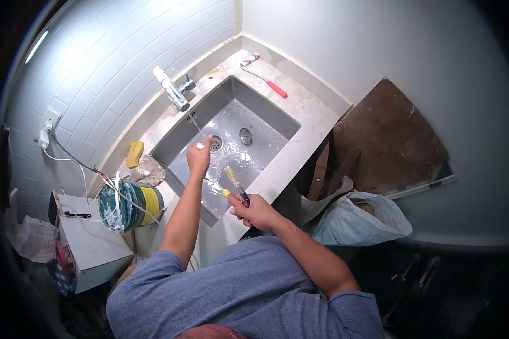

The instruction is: The person picks up a paint roller and washes it under a running tap in a sink. They rinse the roller and their hands, then place the roller on a table.

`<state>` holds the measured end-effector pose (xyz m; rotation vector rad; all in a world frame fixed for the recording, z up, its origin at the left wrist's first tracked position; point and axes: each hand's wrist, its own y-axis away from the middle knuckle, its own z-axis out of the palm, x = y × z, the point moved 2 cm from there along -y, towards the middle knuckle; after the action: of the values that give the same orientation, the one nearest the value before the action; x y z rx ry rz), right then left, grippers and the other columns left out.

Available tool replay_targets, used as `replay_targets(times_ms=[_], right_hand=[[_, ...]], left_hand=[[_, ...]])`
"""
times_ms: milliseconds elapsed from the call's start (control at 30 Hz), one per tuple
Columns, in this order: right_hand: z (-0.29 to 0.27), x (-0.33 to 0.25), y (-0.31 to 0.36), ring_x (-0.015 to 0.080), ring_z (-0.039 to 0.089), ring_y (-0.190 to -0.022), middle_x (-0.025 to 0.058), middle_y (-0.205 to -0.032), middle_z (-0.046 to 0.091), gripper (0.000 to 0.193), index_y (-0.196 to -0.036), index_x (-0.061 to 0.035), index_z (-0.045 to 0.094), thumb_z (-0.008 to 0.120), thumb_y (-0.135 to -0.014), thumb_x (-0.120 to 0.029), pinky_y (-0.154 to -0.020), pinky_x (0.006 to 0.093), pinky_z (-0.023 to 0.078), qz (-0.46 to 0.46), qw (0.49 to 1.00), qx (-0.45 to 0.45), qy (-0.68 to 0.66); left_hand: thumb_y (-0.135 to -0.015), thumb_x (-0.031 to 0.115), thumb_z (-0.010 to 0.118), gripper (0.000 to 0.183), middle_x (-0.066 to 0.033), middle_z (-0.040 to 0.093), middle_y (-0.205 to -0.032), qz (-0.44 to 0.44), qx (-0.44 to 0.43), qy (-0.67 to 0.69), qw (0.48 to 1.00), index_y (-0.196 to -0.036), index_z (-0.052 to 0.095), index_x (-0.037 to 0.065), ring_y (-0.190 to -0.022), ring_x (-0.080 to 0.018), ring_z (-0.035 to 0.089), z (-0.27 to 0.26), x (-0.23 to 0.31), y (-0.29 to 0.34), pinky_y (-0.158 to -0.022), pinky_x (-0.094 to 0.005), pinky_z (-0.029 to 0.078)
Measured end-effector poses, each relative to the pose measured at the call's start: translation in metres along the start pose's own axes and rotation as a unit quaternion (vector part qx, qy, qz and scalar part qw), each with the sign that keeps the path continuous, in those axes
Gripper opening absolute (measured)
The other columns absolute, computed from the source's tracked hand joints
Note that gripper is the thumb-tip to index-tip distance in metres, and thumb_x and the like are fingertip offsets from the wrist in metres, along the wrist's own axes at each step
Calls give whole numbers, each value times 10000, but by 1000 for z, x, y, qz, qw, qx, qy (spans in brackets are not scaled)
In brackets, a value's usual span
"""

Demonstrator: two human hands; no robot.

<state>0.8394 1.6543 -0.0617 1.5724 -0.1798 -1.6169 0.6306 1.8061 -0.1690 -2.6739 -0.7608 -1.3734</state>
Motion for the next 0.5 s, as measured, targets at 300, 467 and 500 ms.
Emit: replay_targets(times_ms=[300,467,500], right_hand=[[4,-2,-4,43,390,-503,-53,-667,441,134,-971,-34,611,640,-950,-164,-467,246,344,1,1000,-6,1],[1,4,-8,60,416,-494,-35,-650,468,197,-881,-28,591,643,-944,-207,-467,268,356,-26,999,27,22],[1,4,-8,65,425,-493,-29,-647,476,214,-865,-26,587,645,-942,-218,-468,274,361,-32,998,38,34]], left_hand=[[-959,431,567,559,-291,636,-698,64,47,-2,997,-743,671,-74,-691,-433,652,18,-37,-23,-681,-494,482],[-987,503,507,618,-178,612,-620,53,-14,88,995,-703,641,-30,-608,-279,623,16,-21,-22,-633,-434,480],[-995,531,479,640,-151,607,-621,21,-26,133,991,-706,635,-19,-615,-246,616,20,-21,-28,-629,-417,482]])
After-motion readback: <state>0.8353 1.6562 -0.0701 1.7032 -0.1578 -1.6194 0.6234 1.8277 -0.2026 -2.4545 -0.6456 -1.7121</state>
